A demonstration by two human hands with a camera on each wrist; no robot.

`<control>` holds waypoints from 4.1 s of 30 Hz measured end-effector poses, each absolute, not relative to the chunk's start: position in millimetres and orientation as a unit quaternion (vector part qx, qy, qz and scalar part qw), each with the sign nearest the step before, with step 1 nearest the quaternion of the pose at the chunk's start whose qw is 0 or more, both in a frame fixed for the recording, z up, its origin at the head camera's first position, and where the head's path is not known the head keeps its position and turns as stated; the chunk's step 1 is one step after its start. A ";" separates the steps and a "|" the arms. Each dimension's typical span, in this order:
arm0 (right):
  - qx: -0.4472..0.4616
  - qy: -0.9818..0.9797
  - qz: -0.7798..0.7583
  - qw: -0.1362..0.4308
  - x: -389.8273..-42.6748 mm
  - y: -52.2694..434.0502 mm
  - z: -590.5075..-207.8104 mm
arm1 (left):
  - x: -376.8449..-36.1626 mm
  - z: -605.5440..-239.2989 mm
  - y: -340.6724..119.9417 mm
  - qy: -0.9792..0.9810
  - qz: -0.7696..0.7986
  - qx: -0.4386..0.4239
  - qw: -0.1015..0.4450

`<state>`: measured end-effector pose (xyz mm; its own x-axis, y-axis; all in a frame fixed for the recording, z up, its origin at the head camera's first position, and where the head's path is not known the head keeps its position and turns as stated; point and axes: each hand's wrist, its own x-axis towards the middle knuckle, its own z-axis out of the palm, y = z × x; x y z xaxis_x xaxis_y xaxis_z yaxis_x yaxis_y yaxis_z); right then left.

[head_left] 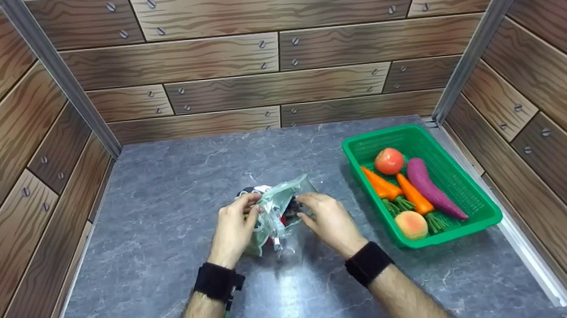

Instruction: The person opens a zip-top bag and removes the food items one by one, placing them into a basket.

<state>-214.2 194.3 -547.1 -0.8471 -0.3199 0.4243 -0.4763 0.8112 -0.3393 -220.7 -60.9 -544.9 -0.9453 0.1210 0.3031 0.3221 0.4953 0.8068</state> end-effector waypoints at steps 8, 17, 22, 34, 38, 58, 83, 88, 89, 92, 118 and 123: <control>0.220 -0.939 0.199 0.172 -225.5 186.8 -554.5 | -220.3 -548.0 -60.8 -0.859 -0.486 -0.127 0.103; 0.208 -0.948 0.186 0.153 -233.4 182.2 -558.8 | -220.6 -548.0 -62.2 -0.861 -0.483 -0.123 0.100; 0.200 -0.953 0.185 0.135 -237.0 180.8 -560.0 | -220.9 -548.7 -62.9 -0.862 -0.483 -0.119 0.096; 0.188 -0.956 0.166 0.152 -242.9 181.9 -572.3 | -221.6 -550.6 -62.4 -0.857 -0.490 -0.125 0.101; 0.180 -0.961 0.158 0.135 -244.7 180.4 -575.5 | -222.2 -551.0 -62.1 -0.858 -0.488 -0.126 0.098; 0.158 -0.972 0.129 0.122 -253.2 168.8 -588.7 | -222.8 -551.3 -62.0 -0.861 -0.486 -0.120 0.087; 0.171 -0.957 0.169 0.165 -243.9 176.1 -580.0 | -222.6 -548.6 -61.3 -0.865 -0.477 -0.121 0.095; 0.171 -0.954 0.170 0.179 -240.5 181.1 -576.8 | -222.0 -548.7 -61.6 -0.865 -0.478 -0.121 0.096; 0.173 -0.953 0.168 0.182 -239.7 182.1 -575.7 | -221.9 -548.8 -61.7 -0.864 -0.479 -0.120 0.095; 0.174 -0.953 0.158 0.189 -237.3 184.9 -571.7 | -221.6 -548.7 -62.1 -0.863 -0.482 -0.120 0.095; 0.205 -0.932 0.134 0.268 -225.4 230.9 -546.4 | -221.5 -547.2 -58.7 -0.858 -0.488 -0.125 0.102; 0.205 -0.932 0.131 0.268 -223.9 239.4 -542.9 | -221.3 -546.7 -58.9 -0.857 -0.489 -0.128 0.103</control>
<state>-223.9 239.4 -542.9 -0.7728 -0.3112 0.5531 -0.4515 0.8821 -0.1346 -221.3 -58.9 -546.7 -0.9461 0.1181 0.3017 0.3198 0.4888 0.8117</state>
